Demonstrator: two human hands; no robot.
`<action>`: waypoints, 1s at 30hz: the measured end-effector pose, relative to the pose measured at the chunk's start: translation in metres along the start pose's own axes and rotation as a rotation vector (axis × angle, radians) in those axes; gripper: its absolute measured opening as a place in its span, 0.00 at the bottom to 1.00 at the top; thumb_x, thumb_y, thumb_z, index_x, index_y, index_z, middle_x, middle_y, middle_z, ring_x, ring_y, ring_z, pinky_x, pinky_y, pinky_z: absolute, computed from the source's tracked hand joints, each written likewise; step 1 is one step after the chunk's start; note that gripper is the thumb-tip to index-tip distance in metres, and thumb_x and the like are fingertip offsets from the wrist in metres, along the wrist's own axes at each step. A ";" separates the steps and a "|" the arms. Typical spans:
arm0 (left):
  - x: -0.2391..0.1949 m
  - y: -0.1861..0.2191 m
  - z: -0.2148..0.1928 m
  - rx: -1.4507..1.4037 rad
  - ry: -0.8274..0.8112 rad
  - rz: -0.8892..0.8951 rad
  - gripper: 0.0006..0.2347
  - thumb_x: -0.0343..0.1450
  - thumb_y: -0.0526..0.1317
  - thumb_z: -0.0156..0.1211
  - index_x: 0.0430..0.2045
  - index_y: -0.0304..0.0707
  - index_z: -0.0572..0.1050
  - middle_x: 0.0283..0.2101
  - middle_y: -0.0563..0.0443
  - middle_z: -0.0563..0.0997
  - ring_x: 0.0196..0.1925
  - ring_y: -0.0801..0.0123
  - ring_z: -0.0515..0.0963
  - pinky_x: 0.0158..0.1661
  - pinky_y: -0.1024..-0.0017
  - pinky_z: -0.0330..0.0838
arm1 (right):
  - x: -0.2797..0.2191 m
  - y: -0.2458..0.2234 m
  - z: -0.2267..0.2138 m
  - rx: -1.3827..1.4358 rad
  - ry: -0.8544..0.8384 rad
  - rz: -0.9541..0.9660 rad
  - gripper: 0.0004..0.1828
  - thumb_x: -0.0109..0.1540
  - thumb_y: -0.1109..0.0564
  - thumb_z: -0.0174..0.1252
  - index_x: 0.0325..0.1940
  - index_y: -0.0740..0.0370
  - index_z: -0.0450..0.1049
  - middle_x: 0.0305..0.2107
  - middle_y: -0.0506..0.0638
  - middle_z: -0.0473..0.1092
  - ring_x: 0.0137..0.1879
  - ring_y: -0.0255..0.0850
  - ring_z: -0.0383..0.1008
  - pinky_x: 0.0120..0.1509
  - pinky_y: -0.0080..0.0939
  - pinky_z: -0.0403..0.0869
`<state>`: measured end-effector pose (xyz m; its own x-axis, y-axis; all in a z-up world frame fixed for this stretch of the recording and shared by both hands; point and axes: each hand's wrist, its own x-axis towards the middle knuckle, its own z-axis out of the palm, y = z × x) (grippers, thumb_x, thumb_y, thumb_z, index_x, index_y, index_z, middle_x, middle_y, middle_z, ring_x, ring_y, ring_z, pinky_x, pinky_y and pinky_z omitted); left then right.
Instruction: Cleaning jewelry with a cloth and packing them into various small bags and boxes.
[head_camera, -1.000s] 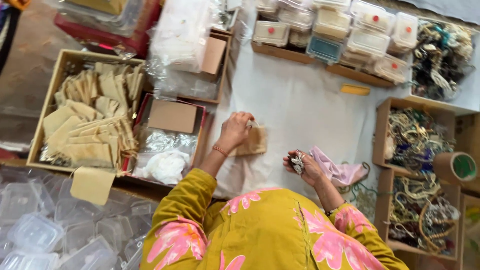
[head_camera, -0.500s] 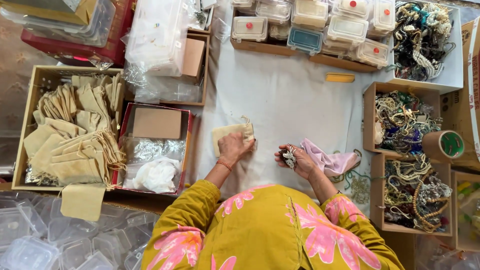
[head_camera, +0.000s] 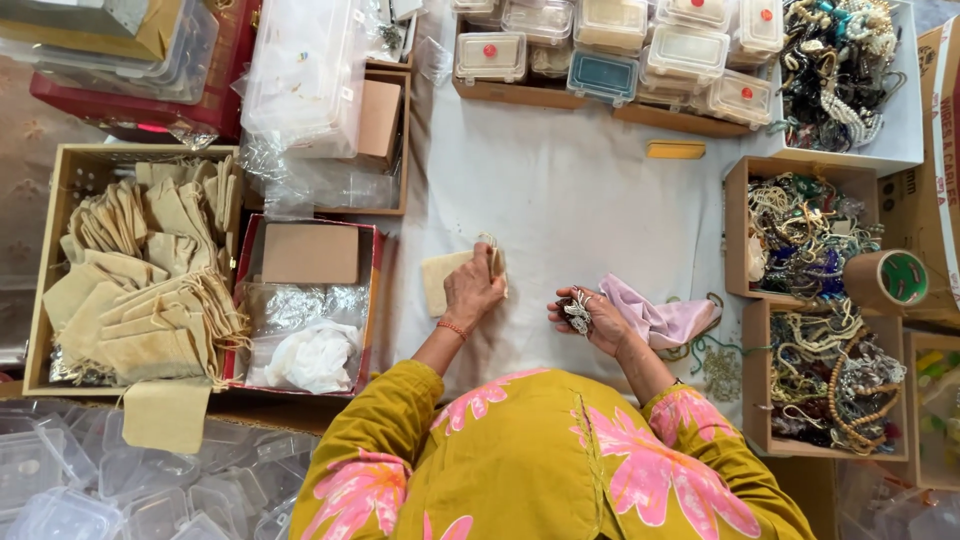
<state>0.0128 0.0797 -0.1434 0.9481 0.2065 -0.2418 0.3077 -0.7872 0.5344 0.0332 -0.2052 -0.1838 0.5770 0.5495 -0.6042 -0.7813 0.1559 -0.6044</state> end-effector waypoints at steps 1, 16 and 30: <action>0.002 -0.007 0.005 0.002 -0.002 0.002 0.22 0.65 0.42 0.60 0.53 0.44 0.65 0.34 0.42 0.83 0.37 0.48 0.84 0.38 0.51 0.77 | 0.000 -0.001 0.001 0.003 0.001 -0.001 0.21 0.70 0.44 0.50 0.57 0.62 0.71 0.46 0.59 0.77 0.49 0.49 0.81 0.49 0.49 0.81; -0.016 -0.015 0.007 -0.224 0.148 0.107 0.15 0.65 0.35 0.60 0.46 0.37 0.79 0.56 0.47 0.79 0.48 0.49 0.82 0.47 0.58 0.77 | 0.007 -0.022 0.029 0.016 0.111 0.026 0.17 0.73 0.50 0.43 0.54 0.65 0.71 0.45 0.59 0.76 0.50 0.50 0.79 0.54 0.51 0.80; -0.038 0.047 -0.024 -0.282 0.055 0.255 0.24 0.59 0.31 0.62 0.53 0.39 0.75 0.58 0.44 0.77 0.52 0.46 0.80 0.48 0.55 0.76 | -0.012 -0.059 0.114 -0.028 0.054 -0.113 0.23 0.67 0.58 0.46 0.66 0.63 0.68 0.53 0.50 0.73 0.55 0.38 0.75 0.60 0.41 0.75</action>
<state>-0.0065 0.0489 -0.0894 0.9976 0.0614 -0.0325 0.0639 -0.6281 0.7755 0.0453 -0.1278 -0.0814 0.6734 0.4846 -0.5583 -0.7042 0.1906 -0.6839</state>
